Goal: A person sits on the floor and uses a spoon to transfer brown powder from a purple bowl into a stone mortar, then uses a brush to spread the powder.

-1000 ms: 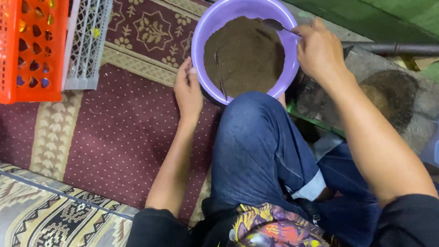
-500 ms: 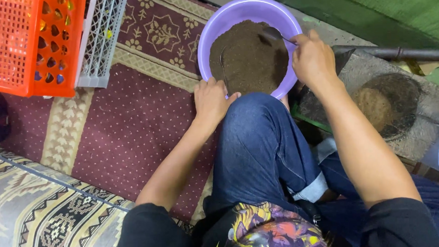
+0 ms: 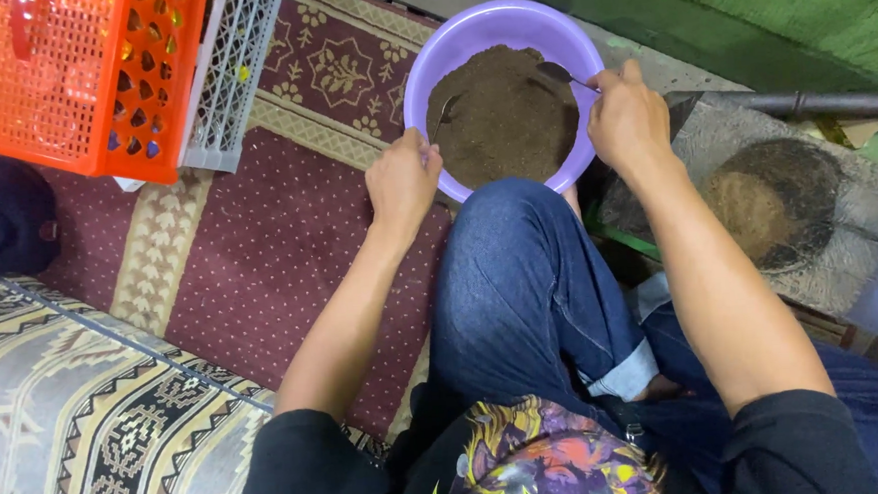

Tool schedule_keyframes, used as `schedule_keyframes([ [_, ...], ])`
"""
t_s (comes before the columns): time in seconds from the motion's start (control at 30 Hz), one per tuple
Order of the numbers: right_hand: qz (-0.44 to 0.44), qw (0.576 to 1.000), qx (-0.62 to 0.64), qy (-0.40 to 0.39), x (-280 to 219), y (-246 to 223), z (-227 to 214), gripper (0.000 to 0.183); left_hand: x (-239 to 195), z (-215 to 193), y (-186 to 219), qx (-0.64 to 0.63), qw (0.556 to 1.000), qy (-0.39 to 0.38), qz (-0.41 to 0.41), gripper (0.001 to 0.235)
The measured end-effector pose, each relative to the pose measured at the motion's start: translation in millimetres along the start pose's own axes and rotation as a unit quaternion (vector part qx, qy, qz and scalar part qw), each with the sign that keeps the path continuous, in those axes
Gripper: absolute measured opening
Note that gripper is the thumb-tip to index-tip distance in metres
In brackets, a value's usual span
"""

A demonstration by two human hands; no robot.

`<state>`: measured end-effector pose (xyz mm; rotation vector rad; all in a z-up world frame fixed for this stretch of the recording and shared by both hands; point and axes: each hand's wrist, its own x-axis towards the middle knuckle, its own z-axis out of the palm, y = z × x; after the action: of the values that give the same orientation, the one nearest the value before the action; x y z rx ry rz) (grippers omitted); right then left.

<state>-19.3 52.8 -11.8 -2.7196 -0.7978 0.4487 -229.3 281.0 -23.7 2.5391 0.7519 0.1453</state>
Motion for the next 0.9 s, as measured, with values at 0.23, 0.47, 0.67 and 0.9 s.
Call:
schedule_keyframes([
  [0.23, -0.039, 0.997, -0.052, 0.033, 5.2, 24.1, 53.1, 0.029, 3.3, -5.1, -12.1, -0.044, 0.997, 0.002, -0.070, 0.009],
  [0.47, -0.041, 0.994, -0.083, 0.064, -2.7, 21.3, 35.2, 0.036, 2.0, -27.4, -4.1, -0.111, 0.991, 0.045, -0.062, 0.025],
  [0.67, -0.211, 0.935, 0.223, 0.177, -27.8, -113.2, -35.0, 0.065, 45.9, -41.1, 87.9, -0.731, 0.653, -0.100, -0.170, 0.086],
  [0.9, 0.028, 0.759, 0.650, 0.035, 5.5, -94.5, 7.1, 0.059, 38.7, -66.7, 167.1, -0.631, 0.773, -0.009, 0.070, 0.070],
])
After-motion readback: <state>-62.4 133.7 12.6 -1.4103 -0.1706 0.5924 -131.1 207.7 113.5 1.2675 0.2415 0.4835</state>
